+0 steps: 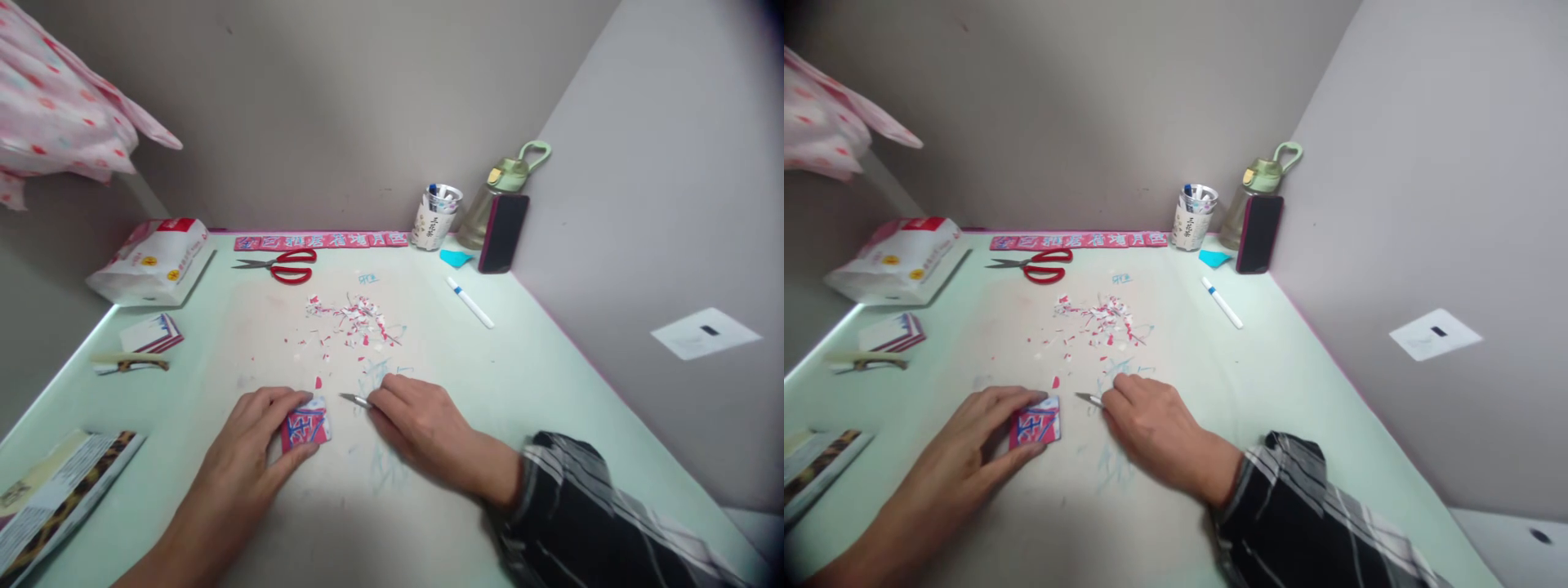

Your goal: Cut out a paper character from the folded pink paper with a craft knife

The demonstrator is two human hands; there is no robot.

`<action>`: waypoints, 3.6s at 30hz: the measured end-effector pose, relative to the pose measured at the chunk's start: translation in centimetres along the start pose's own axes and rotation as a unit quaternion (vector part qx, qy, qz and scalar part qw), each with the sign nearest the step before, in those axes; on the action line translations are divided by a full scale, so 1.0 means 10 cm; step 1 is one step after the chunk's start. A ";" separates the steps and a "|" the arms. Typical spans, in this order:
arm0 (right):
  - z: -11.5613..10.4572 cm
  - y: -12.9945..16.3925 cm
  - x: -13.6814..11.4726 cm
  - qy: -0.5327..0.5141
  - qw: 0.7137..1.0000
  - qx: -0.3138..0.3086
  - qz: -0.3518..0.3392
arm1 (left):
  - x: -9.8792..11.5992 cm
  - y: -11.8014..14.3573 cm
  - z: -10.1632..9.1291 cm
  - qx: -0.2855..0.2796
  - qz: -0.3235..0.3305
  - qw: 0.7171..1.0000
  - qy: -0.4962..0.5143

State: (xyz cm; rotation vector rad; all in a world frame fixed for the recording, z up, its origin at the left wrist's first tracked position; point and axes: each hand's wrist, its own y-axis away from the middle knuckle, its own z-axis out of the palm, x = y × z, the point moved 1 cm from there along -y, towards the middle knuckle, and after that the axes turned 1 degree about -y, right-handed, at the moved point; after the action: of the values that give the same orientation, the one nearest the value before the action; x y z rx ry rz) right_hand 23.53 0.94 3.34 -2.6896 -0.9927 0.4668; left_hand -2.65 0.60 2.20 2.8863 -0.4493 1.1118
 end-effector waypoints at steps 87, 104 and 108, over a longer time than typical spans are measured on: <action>0.04 -0.06 -0.22 -0.042 0.997 -0.052 -0.049 | 0.01 0.00 0.05 -0.004 -0.144 0.990 0.011; 0.02 -0.06 -0.08 -0.005 0.998 -0.029 -0.060 | -0.01 -0.02 0.02 -0.013 -0.148 0.989 0.028; 0.01 -0.06 -0.09 -0.001 0.997 -0.042 -0.060 | 0.01 -0.03 0.02 -0.015 -0.139 0.990 0.031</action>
State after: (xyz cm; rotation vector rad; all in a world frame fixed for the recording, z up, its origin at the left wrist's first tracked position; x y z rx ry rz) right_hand 22.53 0.79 3.58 -2.6826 -1.1904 0.4140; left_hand -2.38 0.88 2.12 2.7664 -0.0564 1.1303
